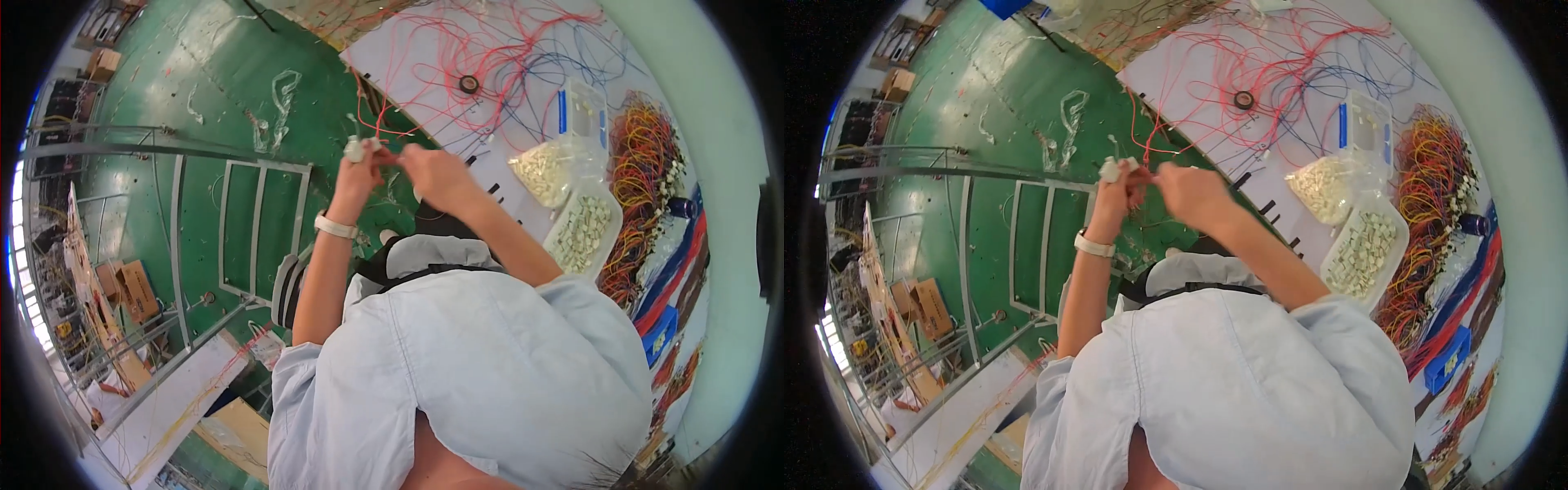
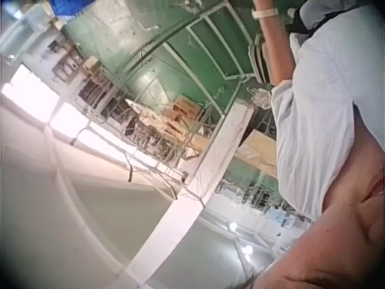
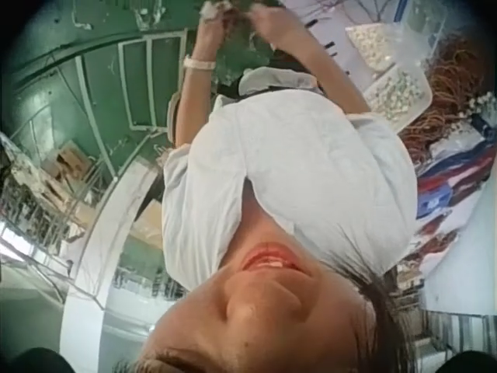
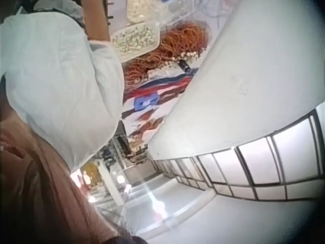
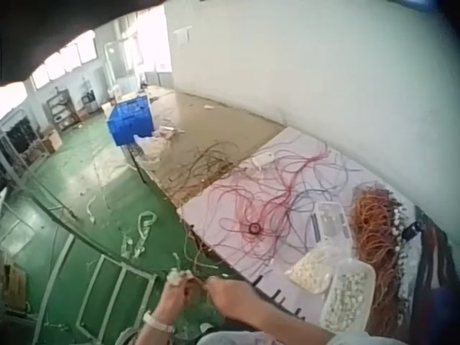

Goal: Assembling a wire harness by inserting wires into connectors and securing them with electrical tape.

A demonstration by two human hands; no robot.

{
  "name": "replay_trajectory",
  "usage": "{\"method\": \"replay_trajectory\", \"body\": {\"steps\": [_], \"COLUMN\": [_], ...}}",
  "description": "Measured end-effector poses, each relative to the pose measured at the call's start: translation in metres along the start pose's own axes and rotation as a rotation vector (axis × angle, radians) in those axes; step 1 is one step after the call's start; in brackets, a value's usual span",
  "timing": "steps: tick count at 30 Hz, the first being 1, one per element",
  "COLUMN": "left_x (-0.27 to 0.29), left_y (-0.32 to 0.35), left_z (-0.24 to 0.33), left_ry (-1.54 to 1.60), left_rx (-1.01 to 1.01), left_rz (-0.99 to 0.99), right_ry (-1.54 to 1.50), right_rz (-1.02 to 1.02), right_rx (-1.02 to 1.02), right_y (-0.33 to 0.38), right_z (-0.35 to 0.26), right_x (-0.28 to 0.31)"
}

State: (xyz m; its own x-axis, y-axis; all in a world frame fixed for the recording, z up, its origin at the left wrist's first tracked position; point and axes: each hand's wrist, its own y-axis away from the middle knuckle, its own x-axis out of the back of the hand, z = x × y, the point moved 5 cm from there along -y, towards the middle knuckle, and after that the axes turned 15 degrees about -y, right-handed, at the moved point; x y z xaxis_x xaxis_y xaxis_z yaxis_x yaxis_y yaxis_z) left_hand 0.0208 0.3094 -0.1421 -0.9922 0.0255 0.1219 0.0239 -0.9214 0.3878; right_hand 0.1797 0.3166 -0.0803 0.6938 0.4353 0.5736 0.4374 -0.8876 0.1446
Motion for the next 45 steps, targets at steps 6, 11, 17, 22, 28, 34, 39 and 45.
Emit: {"method": "replay_trajectory", "body": {"steps": [6,11,17,22,28,34,39,45], "left_x": [0.037,-0.022,-0.009,0.069,0.129,0.178,0.175,0.075], "left_y": [-0.01,0.001,0.011,-0.003,-0.007,-0.013,-0.005,0.008], "left_z": [-0.006,0.05,0.031,-0.009,-0.026,-0.053,-0.046,0.027], "left_ry": [-0.03,-0.048,-0.765,-0.118,0.042,0.187,-0.232,-0.161], "left_rx": [0.105,-0.117,-0.346,-0.314,-0.09,-0.032,-0.102,-0.068], "left_rz": [0.061,0.021,0.357,0.512,0.58,0.717,0.717,0.405], "right_ry": [-0.426,-0.234,-0.483,-0.794,-0.988,-1.164,-0.665,-0.363], "right_rz": [-0.125,-0.106,-0.169,-0.153,0.108,0.774,0.8,-0.068], "right_rx": [-0.001,0.072,-0.042,-0.439,-0.359,0.019,-0.373,-0.174], "right_y": [0.025,-0.004,-0.008,0.057,0.124,0.192,0.222,0.067], "right_z": [0.021,0.004,0.024,0.108,0.166,0.211,0.236,0.119], "right_x": [0.07,0.027,0.05,0.165,0.257,0.357,0.387,0.167]}}
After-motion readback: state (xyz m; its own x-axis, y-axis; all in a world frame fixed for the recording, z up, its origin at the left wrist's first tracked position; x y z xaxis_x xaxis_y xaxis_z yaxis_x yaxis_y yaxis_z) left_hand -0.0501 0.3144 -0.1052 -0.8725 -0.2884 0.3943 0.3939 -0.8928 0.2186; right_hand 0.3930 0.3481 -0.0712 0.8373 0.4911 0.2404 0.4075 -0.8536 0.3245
